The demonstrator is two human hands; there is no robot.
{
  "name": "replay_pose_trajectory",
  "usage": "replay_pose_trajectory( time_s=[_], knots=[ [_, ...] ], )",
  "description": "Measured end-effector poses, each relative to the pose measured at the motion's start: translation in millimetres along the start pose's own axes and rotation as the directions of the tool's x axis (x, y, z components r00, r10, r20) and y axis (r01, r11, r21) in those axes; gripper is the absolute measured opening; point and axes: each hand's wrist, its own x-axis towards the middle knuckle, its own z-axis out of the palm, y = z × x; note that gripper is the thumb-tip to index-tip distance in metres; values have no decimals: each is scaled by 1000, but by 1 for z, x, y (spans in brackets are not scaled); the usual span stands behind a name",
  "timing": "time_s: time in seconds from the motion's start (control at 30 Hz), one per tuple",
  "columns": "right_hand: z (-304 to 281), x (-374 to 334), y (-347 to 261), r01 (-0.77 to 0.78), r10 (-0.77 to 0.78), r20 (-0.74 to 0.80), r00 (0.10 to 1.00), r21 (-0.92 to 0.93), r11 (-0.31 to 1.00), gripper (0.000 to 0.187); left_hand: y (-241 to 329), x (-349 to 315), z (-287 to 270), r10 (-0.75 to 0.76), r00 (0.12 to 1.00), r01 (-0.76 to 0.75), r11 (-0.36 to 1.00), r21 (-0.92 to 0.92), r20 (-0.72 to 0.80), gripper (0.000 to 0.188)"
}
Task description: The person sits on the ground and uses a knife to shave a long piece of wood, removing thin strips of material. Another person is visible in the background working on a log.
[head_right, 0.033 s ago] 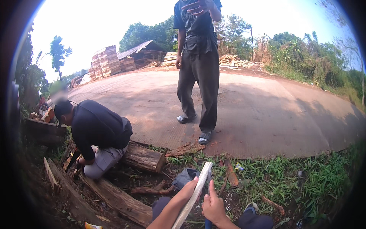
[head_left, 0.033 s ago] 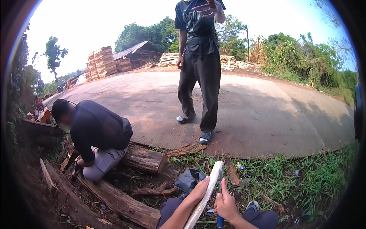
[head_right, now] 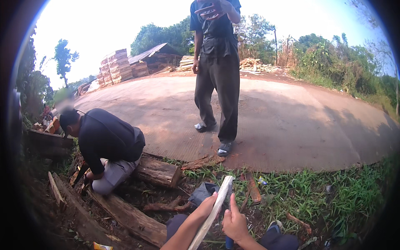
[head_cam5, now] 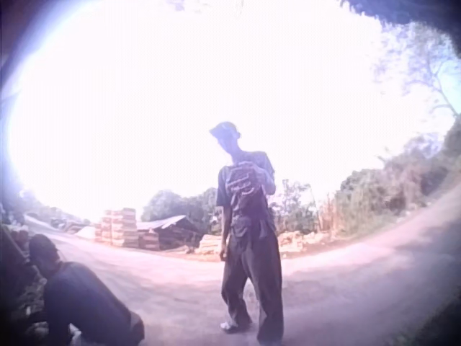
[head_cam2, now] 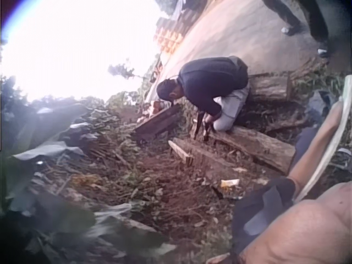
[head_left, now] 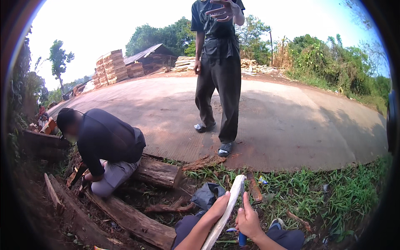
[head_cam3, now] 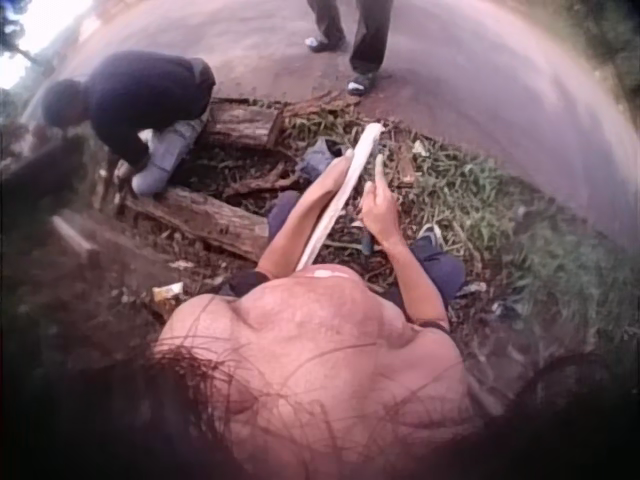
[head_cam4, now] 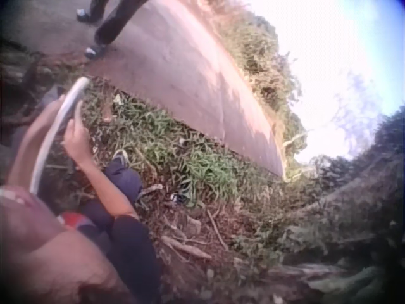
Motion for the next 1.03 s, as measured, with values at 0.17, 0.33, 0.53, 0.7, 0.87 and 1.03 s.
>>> replay_pose_trajectory(
  time_s=[0.17, 0.33, 0.53, 0.7, 0.87, 1.03],
  knots=[
    [-1, -1, -10, -35, 35, 25, 999, -2, 999, 65, -4, 0, -9, -24, 1000, 24, 999, 32, 2, 55],
    [-4, 10, -9, 92, -89, -55, 995, 59, 994, 61, 6, -8, 6, 35, 999, -36, 998, -51, -13, 54],
    [-9, 15, -4, -14, 13, 12, 1000, 37, 999, 65, 4, -10, -6, -32, 999, 31, 999, 16, 40, 56],
    [0, -5, -12, -56, 54, 48, 997, 25, 998, 64, 16, -10, 6, 92, 995, -93, 995, -27, -26, 55],
    [-2, 13, -1, -49, 51, -20, 999, 80, 996, 64, 3, -6, 5, 69, 998, -69, 994, -88, -9, 52],
    [-9, 14, -3, -51, 51, 8, 999, 67, 996, 64, 8, -14, 7, 77, 996, -79, 995, -62, -36, 55]
  ],
)
